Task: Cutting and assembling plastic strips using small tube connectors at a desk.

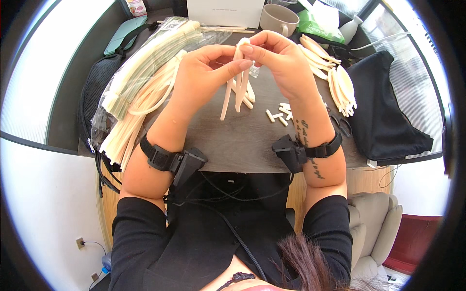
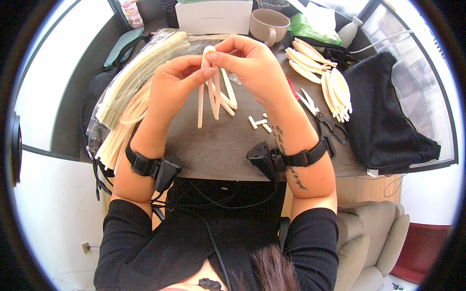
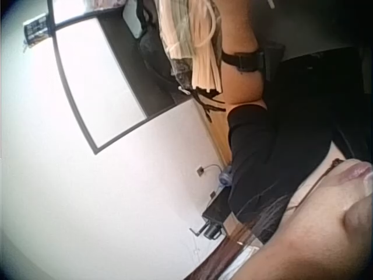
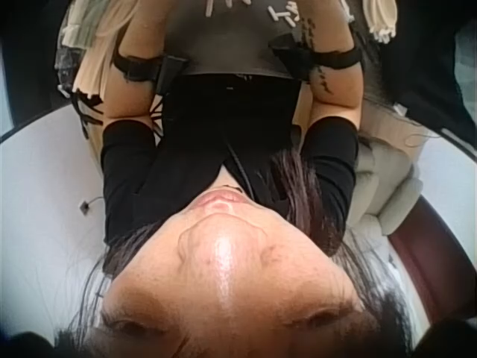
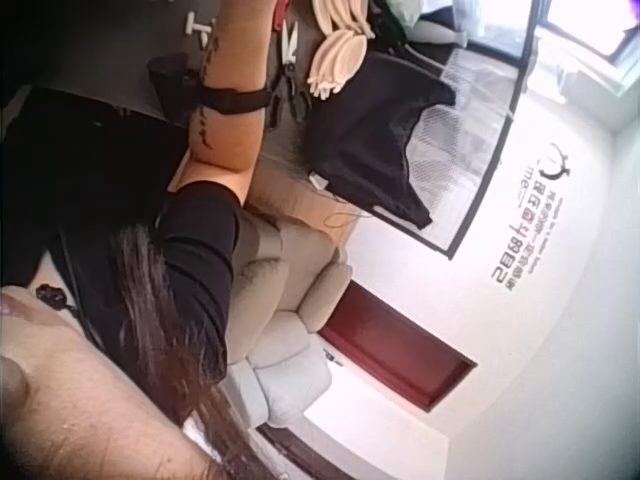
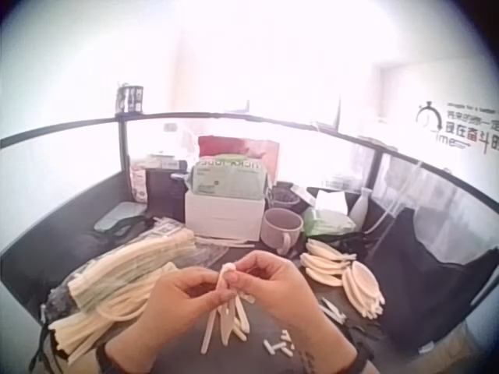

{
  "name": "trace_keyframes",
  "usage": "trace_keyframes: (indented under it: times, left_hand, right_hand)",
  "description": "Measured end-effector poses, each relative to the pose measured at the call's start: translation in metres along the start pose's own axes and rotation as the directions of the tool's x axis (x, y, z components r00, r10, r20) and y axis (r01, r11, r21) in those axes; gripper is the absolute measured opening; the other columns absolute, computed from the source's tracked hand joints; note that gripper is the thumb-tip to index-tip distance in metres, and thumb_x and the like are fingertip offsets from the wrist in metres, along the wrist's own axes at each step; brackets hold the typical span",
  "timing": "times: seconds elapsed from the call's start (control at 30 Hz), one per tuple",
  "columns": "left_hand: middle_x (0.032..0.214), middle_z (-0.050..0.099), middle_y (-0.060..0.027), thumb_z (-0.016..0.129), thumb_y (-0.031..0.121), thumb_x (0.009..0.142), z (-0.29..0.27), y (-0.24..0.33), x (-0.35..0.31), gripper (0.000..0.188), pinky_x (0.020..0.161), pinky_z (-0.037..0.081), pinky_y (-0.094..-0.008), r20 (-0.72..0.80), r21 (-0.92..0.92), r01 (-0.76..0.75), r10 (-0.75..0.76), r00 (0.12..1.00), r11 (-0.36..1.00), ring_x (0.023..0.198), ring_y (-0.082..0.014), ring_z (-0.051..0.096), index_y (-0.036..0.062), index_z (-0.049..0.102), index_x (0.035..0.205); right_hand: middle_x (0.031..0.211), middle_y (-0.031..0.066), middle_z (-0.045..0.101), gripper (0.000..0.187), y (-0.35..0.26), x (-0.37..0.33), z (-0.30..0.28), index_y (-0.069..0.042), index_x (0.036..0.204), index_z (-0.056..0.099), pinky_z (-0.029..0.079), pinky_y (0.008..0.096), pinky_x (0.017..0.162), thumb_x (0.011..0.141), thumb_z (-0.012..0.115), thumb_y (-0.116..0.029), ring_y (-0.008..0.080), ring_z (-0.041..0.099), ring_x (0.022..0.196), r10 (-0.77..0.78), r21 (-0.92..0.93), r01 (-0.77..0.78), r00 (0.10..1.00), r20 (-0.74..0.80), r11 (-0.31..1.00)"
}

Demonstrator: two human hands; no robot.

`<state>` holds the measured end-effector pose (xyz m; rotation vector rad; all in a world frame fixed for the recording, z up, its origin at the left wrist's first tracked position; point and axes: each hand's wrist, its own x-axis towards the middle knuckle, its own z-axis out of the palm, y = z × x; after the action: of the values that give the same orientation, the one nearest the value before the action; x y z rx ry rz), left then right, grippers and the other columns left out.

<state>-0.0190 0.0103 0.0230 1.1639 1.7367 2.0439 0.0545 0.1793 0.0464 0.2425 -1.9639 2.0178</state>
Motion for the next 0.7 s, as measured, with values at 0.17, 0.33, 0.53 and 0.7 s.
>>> trace_keyframes:
  times: [0.17, 0.33, 0.53, 0.7]
  left_hand:
    - [0.085, 0.071, -0.0044, 0.068, 0.018, 0.090, -0.002, 0.005, 0.002, 0.022, 0.068, 0.050, -0.0205, 0.005, 0.047, 0.083, -0.084, 0.996, 0.995, 0.076, -0.0074, 0.064, -0.0010, 0.071, 0.100]
    - [0.088, 0.072, -0.0085, 0.066, 0.019, 0.091, -0.013, -0.001, 0.010, 0.023, 0.068, 0.052, -0.0225, -0.105, -0.155, 0.071, -0.088, 0.991, 0.985, 0.074, -0.0097, 0.065, -0.0024, 0.071, 0.100]
    - [0.088, 0.071, -0.0115, 0.067, 0.022, 0.090, -0.025, -0.005, 0.015, 0.025, 0.067, 0.055, -0.0259, -0.268, -0.282, 0.008, -0.086, 0.960, 0.959, 0.073, -0.0128, 0.067, -0.0010, 0.070, 0.099]
    - [0.087, 0.071, -0.0108, 0.067, 0.022, 0.090, -0.025, -0.004, 0.014, 0.024, 0.067, 0.056, -0.0266, -0.278, -0.277, 0.014, -0.093, 0.956, 0.961, 0.073, -0.0127, 0.067, -0.0008, 0.070, 0.099]
  right_hand:
    - [0.087, 0.0032, 0.067, 0.018, 0.000, 0.000, 0.004, 0.001, 0.096, 0.066, 0.048, 0.0229, 0.077, 0.088, 0.069, -0.015, 0.0095, 0.061, 0.081, -0.019, 0.017, 0.019, 1.000, -0.003, 1.000]
    - [0.090, 0.0056, 0.068, 0.009, -0.001, -0.002, -0.010, -0.004, 0.093, 0.066, 0.049, 0.0267, 0.077, 0.086, 0.066, -0.009, 0.0155, 0.064, 0.084, -0.093, -0.552, 0.034, 0.992, -0.080, 0.833]
    - [0.097, 0.0077, 0.061, 0.024, 0.015, -0.017, -0.018, -0.010, 0.093, 0.067, 0.047, 0.0359, 0.087, 0.074, 0.063, 0.004, 0.0283, 0.055, 0.103, 0.155, -0.944, 0.244, 0.947, 0.282, 0.222]
    - [0.094, 0.0087, 0.058, 0.018, 0.022, -0.015, -0.015, -0.012, 0.089, 0.066, 0.049, 0.0367, 0.085, 0.073, 0.065, -0.003, 0.0284, 0.057, 0.100, 0.163, -0.921, 0.342, 0.914, 0.372, 0.187]
